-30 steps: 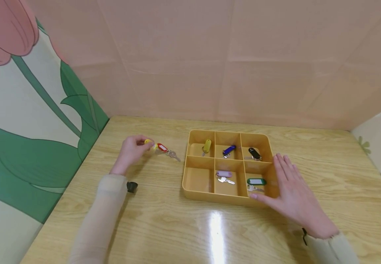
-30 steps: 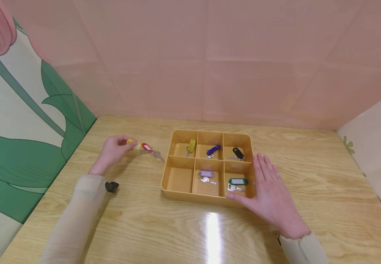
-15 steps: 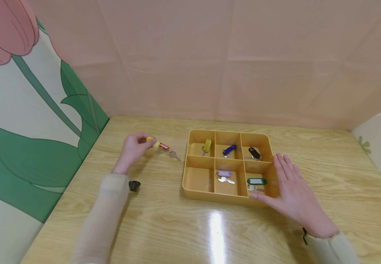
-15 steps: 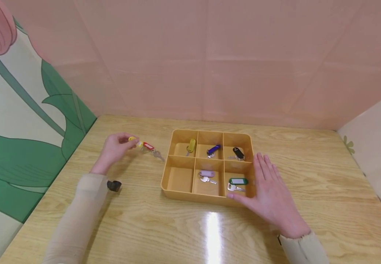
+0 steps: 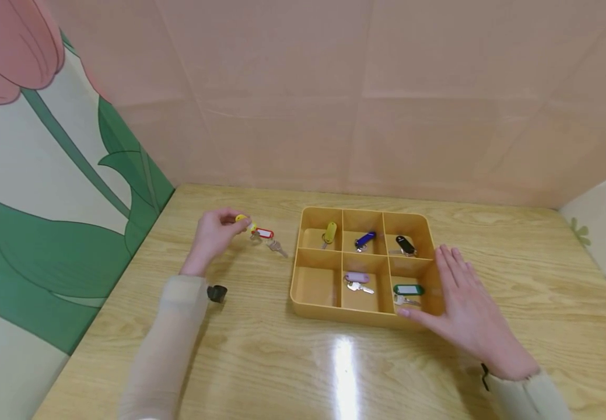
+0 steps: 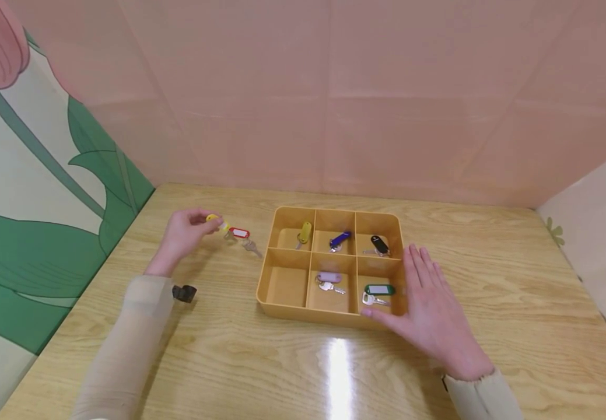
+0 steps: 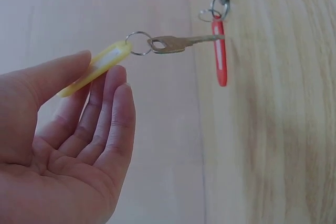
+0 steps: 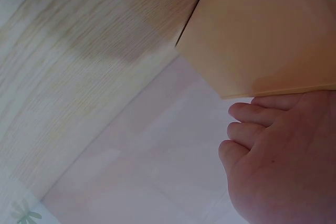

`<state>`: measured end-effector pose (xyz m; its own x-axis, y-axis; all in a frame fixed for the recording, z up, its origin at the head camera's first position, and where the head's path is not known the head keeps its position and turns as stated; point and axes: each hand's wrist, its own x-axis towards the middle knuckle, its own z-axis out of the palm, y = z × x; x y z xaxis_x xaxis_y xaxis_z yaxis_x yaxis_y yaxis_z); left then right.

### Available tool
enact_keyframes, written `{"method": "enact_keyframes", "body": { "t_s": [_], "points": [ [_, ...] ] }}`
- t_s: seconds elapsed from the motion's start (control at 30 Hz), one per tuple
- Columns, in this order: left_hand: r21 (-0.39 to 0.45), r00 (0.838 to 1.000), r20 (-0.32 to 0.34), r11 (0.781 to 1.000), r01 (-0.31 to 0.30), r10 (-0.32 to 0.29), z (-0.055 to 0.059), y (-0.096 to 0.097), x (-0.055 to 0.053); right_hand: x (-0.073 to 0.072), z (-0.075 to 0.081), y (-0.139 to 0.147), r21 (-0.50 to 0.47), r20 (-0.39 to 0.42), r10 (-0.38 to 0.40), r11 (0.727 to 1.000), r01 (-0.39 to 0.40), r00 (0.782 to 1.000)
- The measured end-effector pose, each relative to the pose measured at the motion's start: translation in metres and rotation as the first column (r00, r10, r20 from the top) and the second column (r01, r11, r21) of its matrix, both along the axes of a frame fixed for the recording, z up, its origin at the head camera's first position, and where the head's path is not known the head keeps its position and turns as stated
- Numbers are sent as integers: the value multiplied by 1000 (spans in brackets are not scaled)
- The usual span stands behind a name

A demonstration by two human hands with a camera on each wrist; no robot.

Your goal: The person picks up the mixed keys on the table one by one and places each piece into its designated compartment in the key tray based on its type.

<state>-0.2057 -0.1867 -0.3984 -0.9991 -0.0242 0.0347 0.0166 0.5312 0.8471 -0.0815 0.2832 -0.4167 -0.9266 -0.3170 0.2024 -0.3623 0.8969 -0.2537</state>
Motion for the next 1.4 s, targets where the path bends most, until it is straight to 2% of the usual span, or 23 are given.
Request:
{"method": "enact_keyframes", "body": {
  "t_s": [0.5,0.9,1.2,1.4],
  "points": [
    [27,997,-69,999,22,-20,10,8,0,0,1,-1,0,-14,-1,1000,1,1000],
    [31,997,-70,999,26,-23,20,17,2,0,0,0,2,-10,-3,1000,3,1000],
    [75,994,-102,996,39,-32,28,22,1,0,1,-1,2,-9,-2,1000,2,1000],
    [93,994,-100,995,46,-37,34,27,2,1,1,0,5,-3,-1,1000,1,1000]
  ]
}}
